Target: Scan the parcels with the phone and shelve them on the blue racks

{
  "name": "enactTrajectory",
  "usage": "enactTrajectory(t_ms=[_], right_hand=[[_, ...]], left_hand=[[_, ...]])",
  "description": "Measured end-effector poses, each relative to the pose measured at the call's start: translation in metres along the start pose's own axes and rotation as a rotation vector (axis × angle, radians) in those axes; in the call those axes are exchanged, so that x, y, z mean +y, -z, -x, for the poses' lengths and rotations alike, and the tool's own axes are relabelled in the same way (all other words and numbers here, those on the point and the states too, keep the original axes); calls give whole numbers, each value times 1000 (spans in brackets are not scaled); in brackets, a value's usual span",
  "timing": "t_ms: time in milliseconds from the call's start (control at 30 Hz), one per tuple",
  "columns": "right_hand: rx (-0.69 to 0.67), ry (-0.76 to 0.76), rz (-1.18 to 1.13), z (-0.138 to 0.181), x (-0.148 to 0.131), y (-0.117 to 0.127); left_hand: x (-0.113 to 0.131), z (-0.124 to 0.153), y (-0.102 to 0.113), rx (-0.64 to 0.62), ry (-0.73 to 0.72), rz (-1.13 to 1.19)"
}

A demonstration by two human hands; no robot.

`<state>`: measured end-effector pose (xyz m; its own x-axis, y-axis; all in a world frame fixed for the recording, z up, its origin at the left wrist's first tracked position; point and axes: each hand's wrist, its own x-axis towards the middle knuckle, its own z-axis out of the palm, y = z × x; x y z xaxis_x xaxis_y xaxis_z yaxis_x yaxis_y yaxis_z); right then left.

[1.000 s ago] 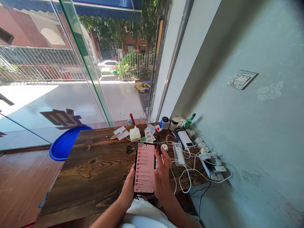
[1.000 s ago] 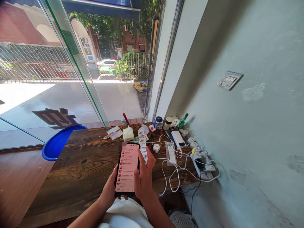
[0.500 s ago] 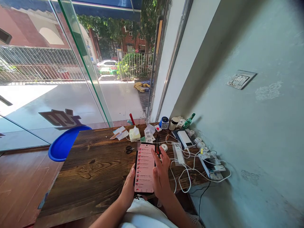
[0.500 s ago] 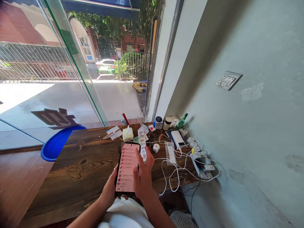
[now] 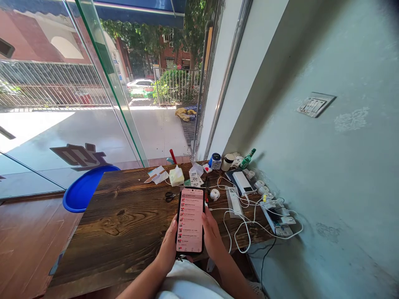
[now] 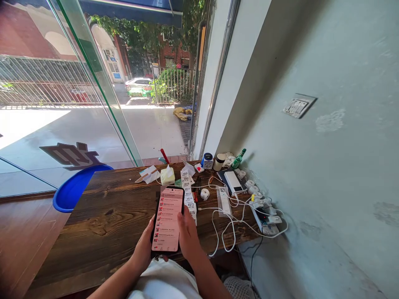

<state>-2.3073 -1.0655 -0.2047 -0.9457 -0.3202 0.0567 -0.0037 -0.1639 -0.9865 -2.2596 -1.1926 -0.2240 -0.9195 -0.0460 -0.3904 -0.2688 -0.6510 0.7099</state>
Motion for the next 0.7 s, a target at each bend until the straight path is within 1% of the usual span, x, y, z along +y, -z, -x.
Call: enactTrajectory(t_ms=[67,200,267,467,533,633,700], right_hand=[[-46,-81,-60,0,-3,0],[-53,-139,-77,1,-6,2],[-82,-155,-63,2,-6,4],[-181,-95,59,3,-7,14],[-244,-69,88,5,-6,17],[-359,-60,58,7,-5,19],[-355,-85,15,8,-6,18]], left_hand=[[0,0,0,-2,19,6],[1,0,-1,3,41,-10],[2,1,-2,9,54,-36],[3,3,-3,-5,53,-78],[2,2,-3,-14,64,-64],[2,1,-3,-17,80,-58],[1,0,-2,-19,77,-61]])
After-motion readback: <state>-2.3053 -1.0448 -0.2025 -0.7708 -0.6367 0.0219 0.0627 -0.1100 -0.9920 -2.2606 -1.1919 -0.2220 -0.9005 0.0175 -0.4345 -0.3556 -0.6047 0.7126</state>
